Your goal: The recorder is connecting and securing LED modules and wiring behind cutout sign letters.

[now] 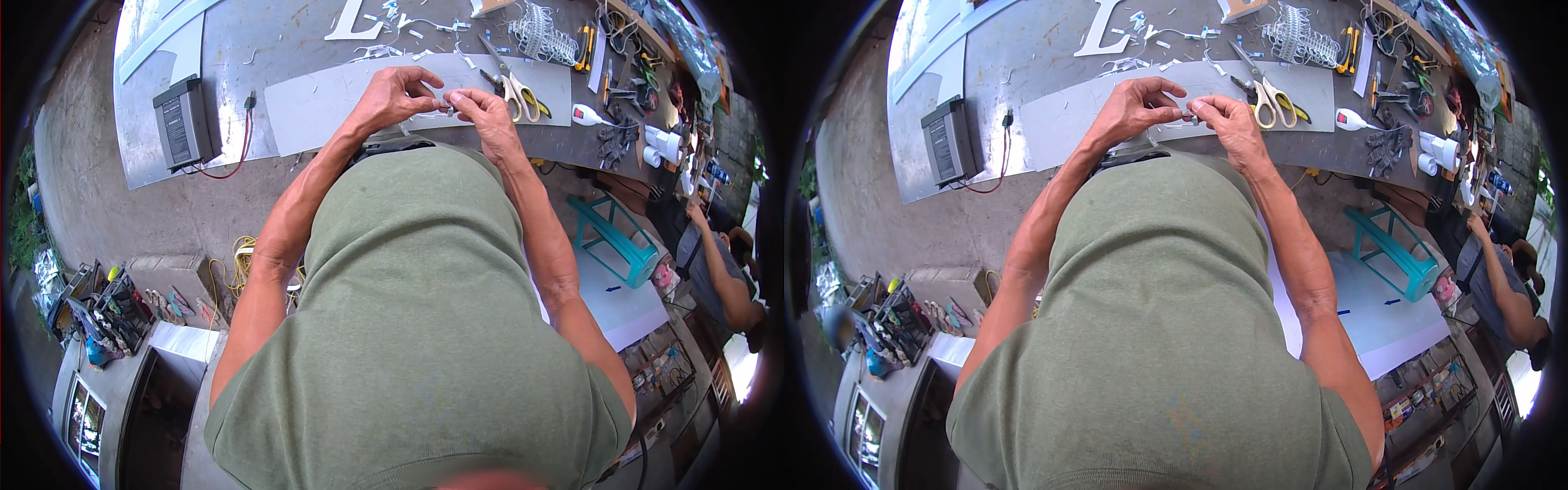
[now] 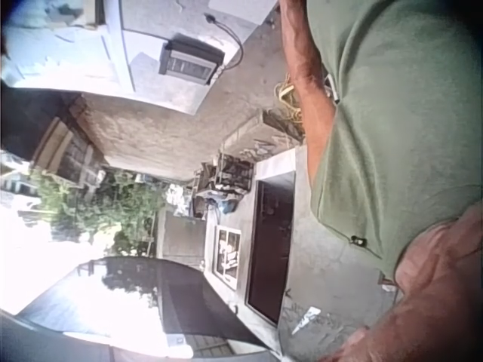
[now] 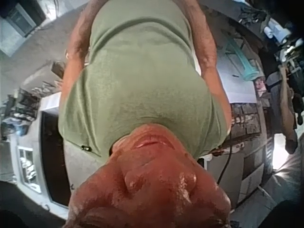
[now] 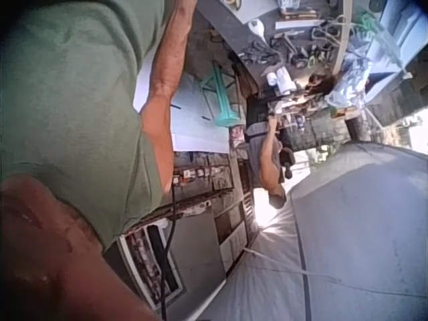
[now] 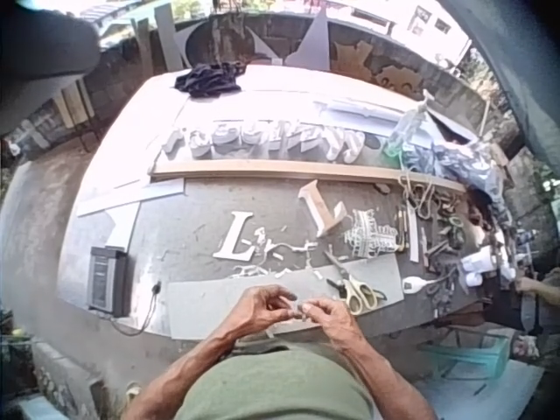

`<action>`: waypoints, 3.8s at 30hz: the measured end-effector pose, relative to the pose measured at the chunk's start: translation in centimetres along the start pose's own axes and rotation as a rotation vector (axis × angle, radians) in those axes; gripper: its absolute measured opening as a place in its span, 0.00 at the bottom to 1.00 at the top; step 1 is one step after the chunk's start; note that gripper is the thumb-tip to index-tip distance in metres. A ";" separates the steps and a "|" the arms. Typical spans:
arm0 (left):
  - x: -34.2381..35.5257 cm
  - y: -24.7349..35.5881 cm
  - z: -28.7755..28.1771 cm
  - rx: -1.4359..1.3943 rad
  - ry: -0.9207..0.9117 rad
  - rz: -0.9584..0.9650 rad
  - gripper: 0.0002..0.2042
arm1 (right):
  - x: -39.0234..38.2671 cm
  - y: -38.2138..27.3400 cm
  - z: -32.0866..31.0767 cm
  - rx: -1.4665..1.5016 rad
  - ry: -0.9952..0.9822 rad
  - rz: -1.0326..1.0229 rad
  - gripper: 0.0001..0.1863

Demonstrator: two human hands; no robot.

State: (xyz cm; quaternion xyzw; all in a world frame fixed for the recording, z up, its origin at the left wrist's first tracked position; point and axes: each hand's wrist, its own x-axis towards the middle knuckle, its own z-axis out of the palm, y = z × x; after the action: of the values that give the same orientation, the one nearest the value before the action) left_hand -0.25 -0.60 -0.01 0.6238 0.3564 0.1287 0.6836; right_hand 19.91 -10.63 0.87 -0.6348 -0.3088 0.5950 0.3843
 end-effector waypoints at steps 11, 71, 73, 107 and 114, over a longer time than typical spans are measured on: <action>-0.1 0.0 0.2 -0.010 -0.038 0.015 0.20 | 0.1 -0.4 -0.4 0.084 -0.123 0.256 0.13; -4.9 -1.2 -1.2 0.947 0.246 -0.004 0.33 | 7.3 -0.1 -1.4 -0.609 0.317 -0.237 0.16; -4.6 -2.1 -1.0 0.981 0.265 -0.020 0.33 | 7.1 -0.8 -1.5 -0.617 0.309 -0.196 0.16; -13.3 0.7 -8.1 -0.003 0.213 -0.102 0.34 | 4.3 -3.4 6.3 -0.817 0.204 -0.644 0.11; -14.1 3.5 -8.9 0.058 0.186 0.122 0.39 | -0.8 -8.2 12.9 -0.330 -0.172 -0.253 0.14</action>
State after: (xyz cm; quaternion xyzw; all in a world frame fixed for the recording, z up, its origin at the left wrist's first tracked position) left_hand -15.15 -1.93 8.19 0.6490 0.3834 0.2169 0.6202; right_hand 7.59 -5.56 8.36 -0.5924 -0.5107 0.5353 0.3189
